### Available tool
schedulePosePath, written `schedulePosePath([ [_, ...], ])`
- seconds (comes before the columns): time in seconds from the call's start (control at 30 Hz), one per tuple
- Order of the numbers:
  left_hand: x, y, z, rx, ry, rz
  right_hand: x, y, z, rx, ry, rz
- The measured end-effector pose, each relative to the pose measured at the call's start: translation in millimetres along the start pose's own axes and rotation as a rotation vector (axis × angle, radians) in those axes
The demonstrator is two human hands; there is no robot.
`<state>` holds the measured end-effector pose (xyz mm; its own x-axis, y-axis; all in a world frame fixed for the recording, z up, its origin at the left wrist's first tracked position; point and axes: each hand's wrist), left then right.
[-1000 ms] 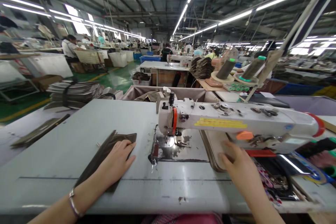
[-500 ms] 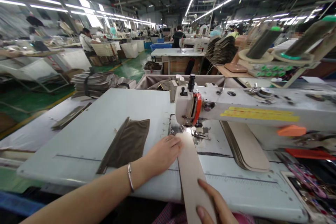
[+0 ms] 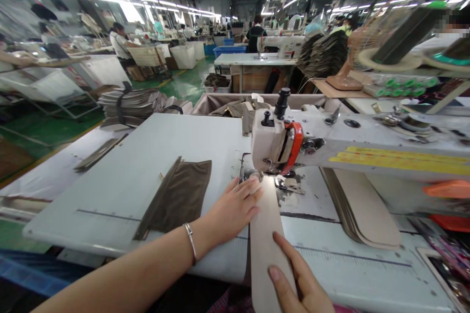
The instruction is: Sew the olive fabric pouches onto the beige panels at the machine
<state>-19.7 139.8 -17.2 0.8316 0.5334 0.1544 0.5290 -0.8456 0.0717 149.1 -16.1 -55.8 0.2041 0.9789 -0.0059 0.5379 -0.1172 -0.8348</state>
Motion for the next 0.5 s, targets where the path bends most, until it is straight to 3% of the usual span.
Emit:
schedulePosePath([
  [0.33, 2, -1, -3.4, -0.006, -0.024, -0.020, 2, -10, 3, 0.085, -0.026, 0.182],
  [0.5, 3, 3, -1.4, -0.020, -0.027, -0.033, 3, -7, 7, 0.081, -0.060, 0.198],
])
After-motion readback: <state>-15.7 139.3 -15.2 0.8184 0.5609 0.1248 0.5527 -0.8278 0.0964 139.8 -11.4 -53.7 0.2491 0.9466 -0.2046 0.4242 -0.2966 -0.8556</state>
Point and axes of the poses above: each hand's wrist, its own x-axis towards the middle knuckle, its own z-axis out of the palm, y = z × x, and after that the axes turned 6 degrees about z, right-handed
